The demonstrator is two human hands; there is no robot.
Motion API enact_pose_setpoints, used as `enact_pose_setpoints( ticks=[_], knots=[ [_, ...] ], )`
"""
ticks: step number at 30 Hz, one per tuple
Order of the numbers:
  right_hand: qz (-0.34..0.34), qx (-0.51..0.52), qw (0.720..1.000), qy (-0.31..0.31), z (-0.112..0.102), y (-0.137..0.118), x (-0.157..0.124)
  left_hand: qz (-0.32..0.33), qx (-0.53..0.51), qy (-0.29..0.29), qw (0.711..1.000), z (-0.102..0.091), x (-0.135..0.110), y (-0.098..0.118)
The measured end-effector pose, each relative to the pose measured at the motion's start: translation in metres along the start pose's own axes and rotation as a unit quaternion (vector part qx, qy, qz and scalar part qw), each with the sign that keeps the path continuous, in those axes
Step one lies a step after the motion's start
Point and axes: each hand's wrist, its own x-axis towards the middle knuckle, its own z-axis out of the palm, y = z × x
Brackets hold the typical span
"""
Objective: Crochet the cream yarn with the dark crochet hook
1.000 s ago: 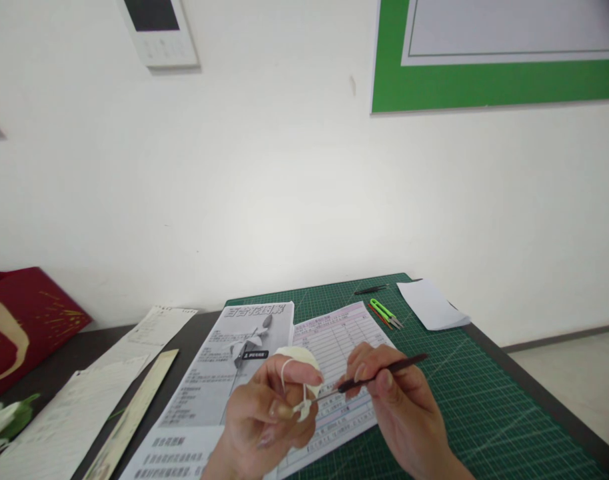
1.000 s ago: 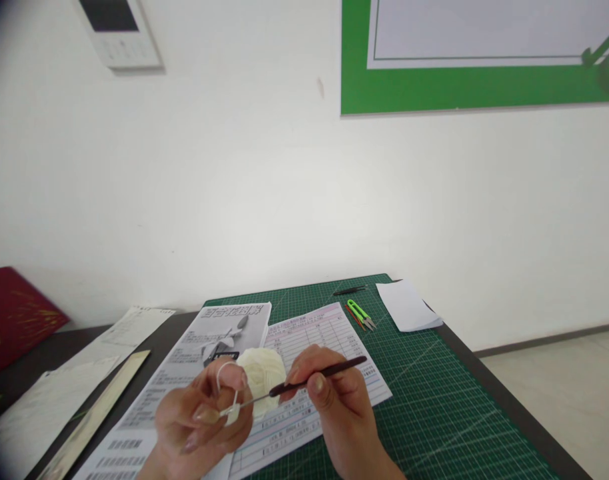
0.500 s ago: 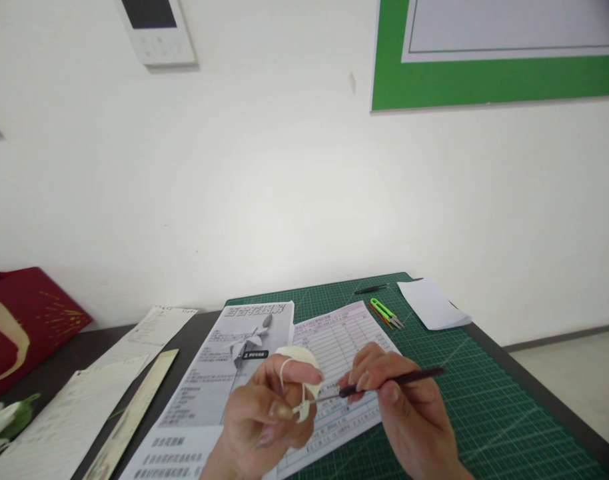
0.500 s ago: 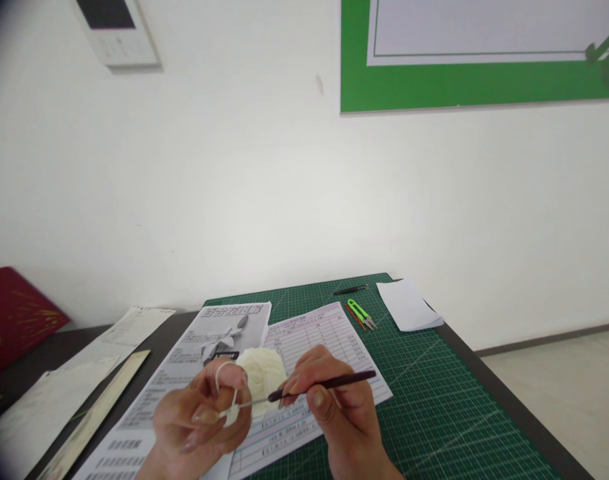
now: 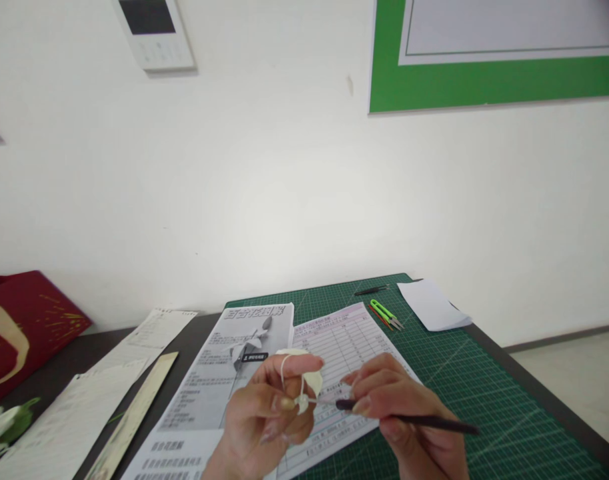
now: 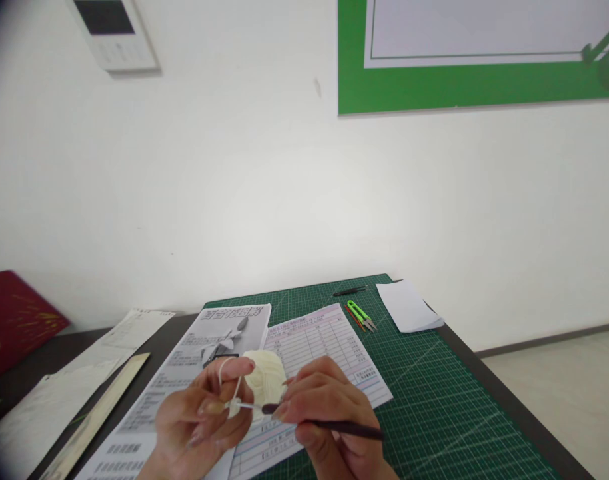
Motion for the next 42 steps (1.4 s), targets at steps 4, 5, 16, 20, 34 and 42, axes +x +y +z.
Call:
enact_pose_setpoints(
  ticks=[4, 5, 16, 20, 34, 42],
  knots=[
    [-0.038, -0.046, 0.998, -0.010, 0.004, 0.003, -0.002, -0.004, -0.011, 0.000, 1.000, 0.000, 0.000, -0.002],
    [-0.053, -0.056, 0.997, -0.019, 0.005, 0.005, -0.002, -0.004, -0.012, -0.001, 1.000, 0.001, 0.000, -0.003],
    [-0.211, -0.338, 0.915, -0.066, 0.011, 0.001, -0.008, 0.039, -0.032, 0.071, 0.996, 0.009, 0.002, -0.009],
    [-0.264, -0.425, 0.865, 0.043, 0.023, 0.003, -0.009, 0.085, -0.023, 0.247, 0.965, 0.019, 0.003, -0.017],
    [-0.142, -0.227, 0.963, -0.019, 0.020, 0.003, -0.008, 0.136, 0.182, 0.248, 0.942, 0.008, 0.001, -0.010],
    [0.026, -0.003, 0.997, 0.073, 0.020, 0.007, -0.009, 0.104, 0.141, 0.230, 0.957, 0.002, -0.002, -0.005]
  ],
)
